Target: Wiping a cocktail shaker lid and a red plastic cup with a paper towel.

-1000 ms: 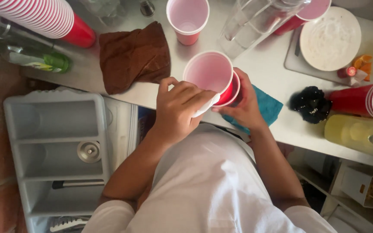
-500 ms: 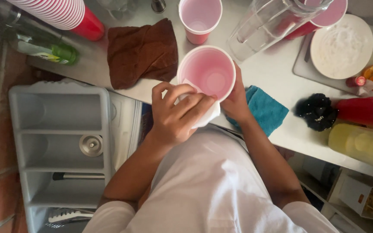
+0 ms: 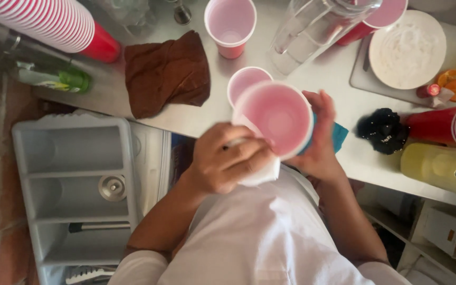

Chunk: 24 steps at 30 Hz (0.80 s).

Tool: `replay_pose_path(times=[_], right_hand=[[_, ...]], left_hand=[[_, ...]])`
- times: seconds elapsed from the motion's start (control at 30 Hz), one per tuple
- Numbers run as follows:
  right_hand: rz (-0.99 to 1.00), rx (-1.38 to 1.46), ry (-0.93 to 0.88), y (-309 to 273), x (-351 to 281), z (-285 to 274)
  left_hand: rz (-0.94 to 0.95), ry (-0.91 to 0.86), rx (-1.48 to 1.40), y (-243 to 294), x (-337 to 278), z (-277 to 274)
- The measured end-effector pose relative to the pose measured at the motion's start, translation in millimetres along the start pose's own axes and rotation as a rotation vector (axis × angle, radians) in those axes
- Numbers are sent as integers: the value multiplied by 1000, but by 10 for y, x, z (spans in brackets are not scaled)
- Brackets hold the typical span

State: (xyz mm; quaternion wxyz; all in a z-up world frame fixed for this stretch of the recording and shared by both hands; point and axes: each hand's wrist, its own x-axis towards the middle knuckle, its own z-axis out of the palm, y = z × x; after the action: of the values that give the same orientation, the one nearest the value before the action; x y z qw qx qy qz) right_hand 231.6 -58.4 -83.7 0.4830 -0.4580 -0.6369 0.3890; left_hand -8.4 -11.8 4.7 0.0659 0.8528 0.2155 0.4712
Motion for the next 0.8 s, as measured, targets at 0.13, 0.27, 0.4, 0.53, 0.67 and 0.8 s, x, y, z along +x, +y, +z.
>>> replay_pose_path(times=[0.13,0.27,0.4,0.53,0.67,0.8], right_hand=[[1,202,60,-224,-196,-77],[99,298,23,-165,-338,-217],[245,561,70,-165,-347,-288],[291,831,108,-93,-367,-342],[377,988,215,33,-401,-337],[492,1147,278,-219,-228,-532]], left_hand=[[-11,-51,-214,95,117,68],[-117,8,-417,140,235,152],[-387,223,-412,228,96,279],[-427,312,-286,266,183,527],[-302,23,-223,391,253,868],[-241,-310,-212,510,296,1116]])
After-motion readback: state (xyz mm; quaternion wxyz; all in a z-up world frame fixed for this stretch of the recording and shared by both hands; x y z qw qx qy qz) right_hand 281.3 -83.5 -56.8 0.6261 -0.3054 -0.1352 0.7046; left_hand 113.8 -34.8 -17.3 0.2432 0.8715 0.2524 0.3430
